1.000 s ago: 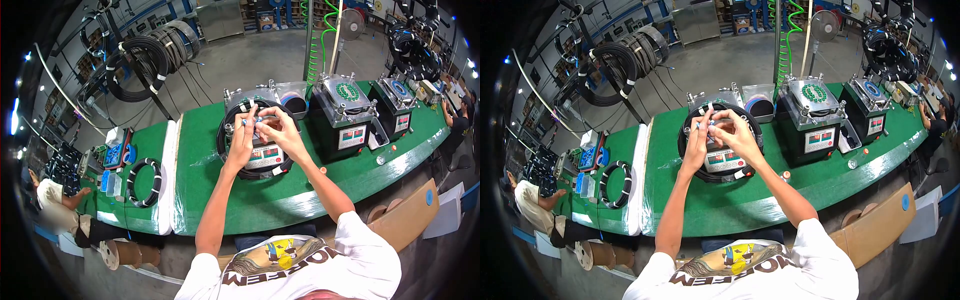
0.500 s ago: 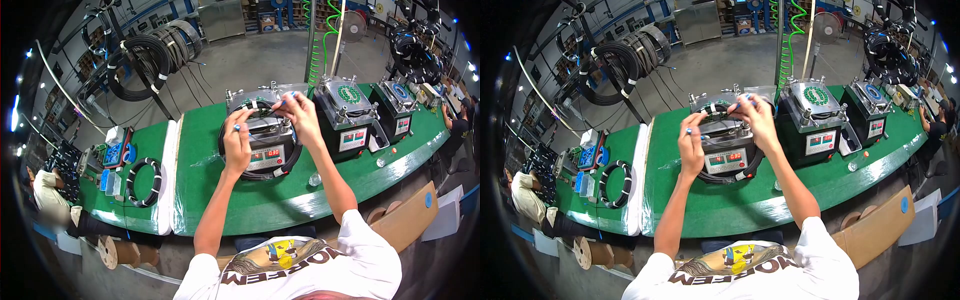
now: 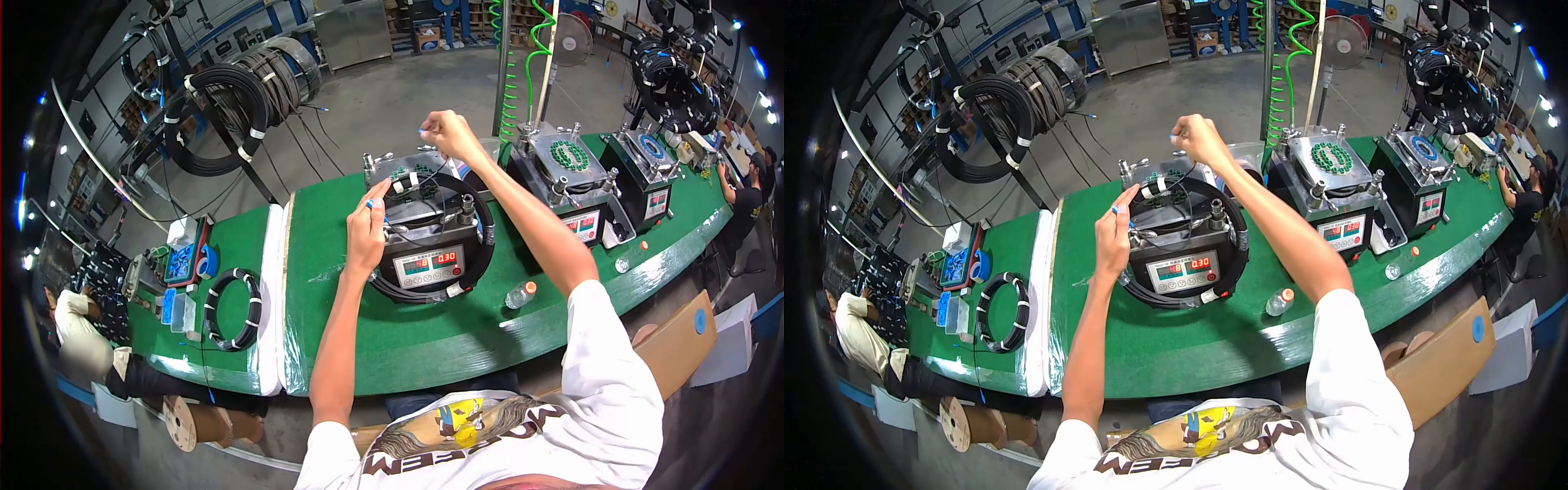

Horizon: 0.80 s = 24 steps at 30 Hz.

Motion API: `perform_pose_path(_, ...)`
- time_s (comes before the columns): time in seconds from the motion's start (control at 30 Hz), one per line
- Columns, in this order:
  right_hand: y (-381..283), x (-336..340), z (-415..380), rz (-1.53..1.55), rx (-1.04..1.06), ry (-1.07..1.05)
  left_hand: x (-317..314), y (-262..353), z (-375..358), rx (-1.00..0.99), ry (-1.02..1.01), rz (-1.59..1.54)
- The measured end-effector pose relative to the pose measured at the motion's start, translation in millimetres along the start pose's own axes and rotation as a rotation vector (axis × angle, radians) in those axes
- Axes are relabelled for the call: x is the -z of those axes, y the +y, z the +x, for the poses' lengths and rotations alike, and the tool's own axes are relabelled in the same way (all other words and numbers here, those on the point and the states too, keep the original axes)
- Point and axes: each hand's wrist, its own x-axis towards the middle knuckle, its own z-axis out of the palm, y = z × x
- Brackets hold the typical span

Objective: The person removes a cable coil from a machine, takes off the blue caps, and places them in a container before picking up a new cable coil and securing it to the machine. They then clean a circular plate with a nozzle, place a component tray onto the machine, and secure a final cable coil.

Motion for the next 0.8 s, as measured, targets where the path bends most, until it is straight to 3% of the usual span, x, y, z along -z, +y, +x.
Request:
perform_pose_path(0.1, 4.8, -11.2, 20.4, -0.251, 0.191, -0.097, -0.2, 0.6, 1.0, -0.002, 0.013, 0.009)
perform_pose_path(0.2, 5.6, -18.4, 21.9, -0.53, 0.169, -0.232, -1.5, -5.6, 0.0, 0.004, 0.042, -0.005)
perform_pose_path(0.4, 11.5, -15.5, 26.1, -0.511, 0.274, -0.536, -4.2, -7.2, -0.3, 0.014, 0.073, -0.025)
perform_pose_path(0.53, 16.7, -22.2, 26.2, -0.579, 0.334, -0.536, -2.6, 0.0, -1.0, 0.07, 0.067, -0.043)
perform_pose_path(0.6, 11.0, -24.6, 26.5, -0.587, 0.372, -0.56, -3.3, -6.5, -1.4, 0.004, 0.079, -0.012)
perform_pose_path(0.7, -8.8, -23.8, 22.4, -0.689, 0.301, -0.603, -3.9, -8.5, -0.9, -0.007, 0.081, -0.015)
perform_pose_path(0.8, -18.9, -38.0, 23.9, -0.927, 0.363, -0.647, -4.0, -8.3, -0.8, -0.01, 0.079, -0.026)
